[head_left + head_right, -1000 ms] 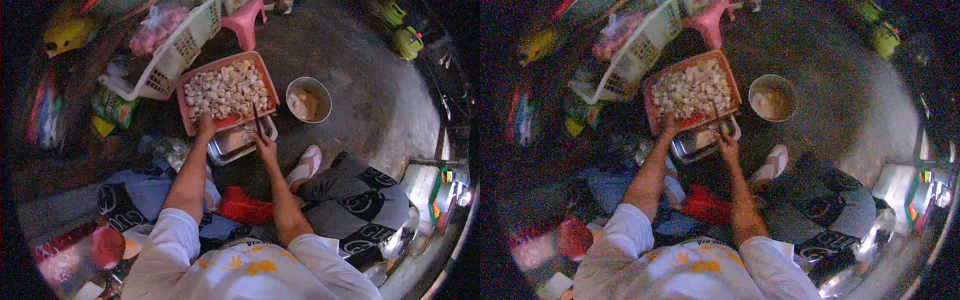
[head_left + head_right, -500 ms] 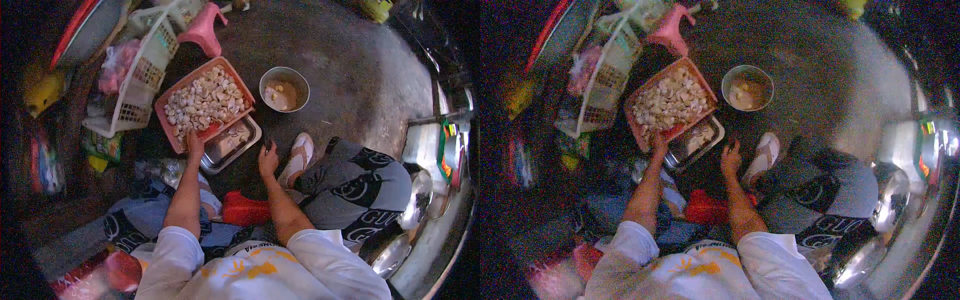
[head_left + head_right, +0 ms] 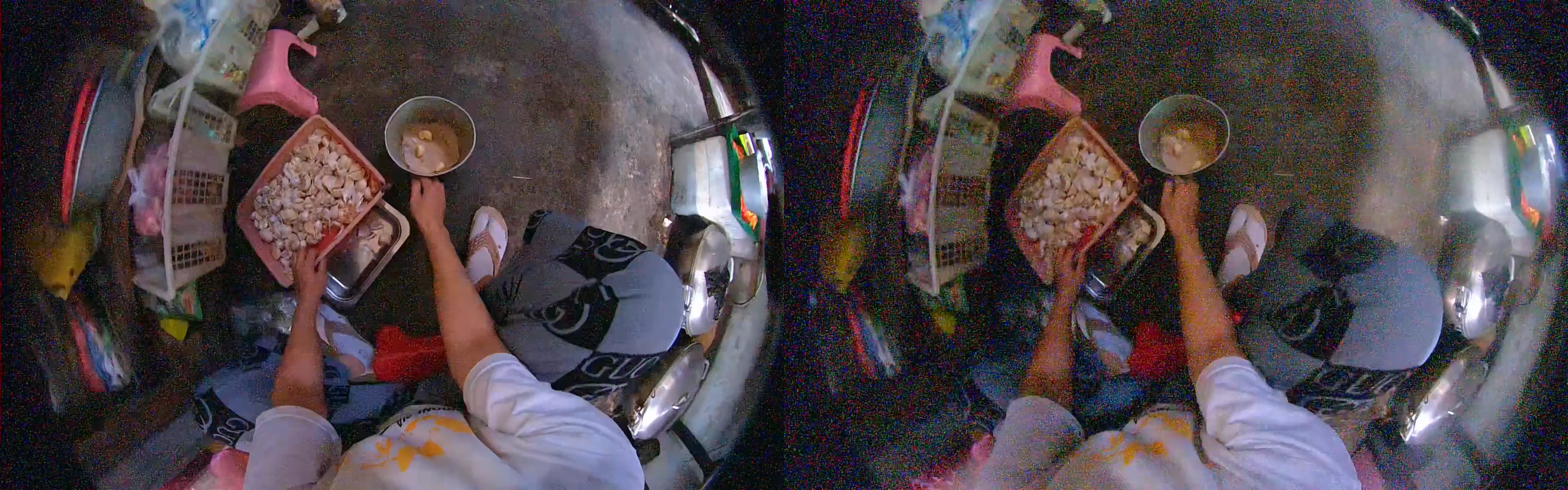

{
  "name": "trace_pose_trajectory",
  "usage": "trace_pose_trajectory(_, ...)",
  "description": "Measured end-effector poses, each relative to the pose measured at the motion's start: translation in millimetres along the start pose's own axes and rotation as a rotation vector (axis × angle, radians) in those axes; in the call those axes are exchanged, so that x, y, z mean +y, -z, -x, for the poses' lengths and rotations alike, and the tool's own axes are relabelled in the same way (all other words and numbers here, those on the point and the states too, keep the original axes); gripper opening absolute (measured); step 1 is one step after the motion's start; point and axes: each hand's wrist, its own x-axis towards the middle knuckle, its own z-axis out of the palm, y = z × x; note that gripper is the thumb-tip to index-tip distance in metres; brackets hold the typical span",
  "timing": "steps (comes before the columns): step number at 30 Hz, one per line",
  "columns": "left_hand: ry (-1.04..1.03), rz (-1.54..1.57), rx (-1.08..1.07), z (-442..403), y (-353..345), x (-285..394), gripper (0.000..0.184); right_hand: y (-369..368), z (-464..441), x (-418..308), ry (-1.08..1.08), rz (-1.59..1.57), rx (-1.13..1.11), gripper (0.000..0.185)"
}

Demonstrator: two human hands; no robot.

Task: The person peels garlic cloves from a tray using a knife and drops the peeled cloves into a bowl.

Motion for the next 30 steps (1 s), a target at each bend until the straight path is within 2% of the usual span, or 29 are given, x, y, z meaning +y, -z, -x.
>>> trace_pose_trajectory(1,-0.023,-0.045,0.043,1,-1,-3,0.024,0,-9,-2,0.032,-0.020,0.070,0.022)
trace_pose_trajectory(2,-0.046,-0.091,0.085,4,-1,-7,0.023,-2,-18,-3,0.028,-0.071,0.038,0.023)
trace_pose_trajectory(3,-0.005,-0.021,-0.010,4,5,-13,0.025,-9,-25,-3,0.022,-0.125,0.005,0.023)
trace_pose_trajectory(4,-0.013,-0.049,-0.014,6,6,-26,0.026,-15,-32,-3,0.016,-0.177,-0.029,0.024)
trace_pose_trajectory(6,-0.020,-0.101,-0.027,10,8,-43,0.027,-30,-40,-5,0.101,-0.104,-0.202,0.025)
trace_pose_trajectory(7,0.100,-0.017,-0.115,10,10,-45,0.029,-36,-44,-6,0.151,-0.067,-0.287,0.026)
trace_pose_trajectory(8,0.084,-0.080,-0.107,15,12,-51,0.029,-45,-45,-7,0.197,-0.032,-0.377,0.027)
trace_pose_trajectory(10,0.054,-0.207,-0.089,20,17,-64,0.030,-56,-45,-10,0.138,0.012,-0.450,0.020)
trace_pose_trajectory(13,0.140,-0.109,-0.197,5,26,-63,0.031,-59,-61,-15,0.088,0.025,-0.507,0.016)
trace_pose_trajectory(15,0.031,-0.109,-0.158,22,11,-92,0.032,-49,-68,-22,-0.010,0.002,-0.557,0.014)
trace_pose_trajectory(16,-0.024,-0.106,-0.136,19,9,-94,0.033,-48,-70,-26,0.042,-0.084,-0.476,0.014)
trace_pose_trajectory(18,0.079,-0.102,-0.185,14,20,-75,0.034,-43,-74,-35,0.141,-0.249,-0.313,0.014)
trace_pose_trajectory(21,0.166,-0.104,-0.188,4,26,-57,0.034,-19,-106,-61,0.271,-0.285,0.033,0.017)
trace_pose_trajectory(24,0.165,-0.158,-0.173,11,22,-66,0.034,23,-131,-79,0.361,0.095,0.338,0.025)
trace_pose_trajectory(25,0.158,-0.183,-0.169,12,18,-71,0.034,19,-132,-79,0.334,0.037,0.320,0.026)
trace_pose_trajectory(28,0.097,-0.237,-0.120,19,12,-78,0.035,-54,-127,-64,0.297,-0.164,-0.249,0.024)
trace_pose_trajectory(30,0.175,-0.155,-0.191,3,27,-50,0.036,-78,-110,-62,0.332,-0.141,-0.554,0.023)
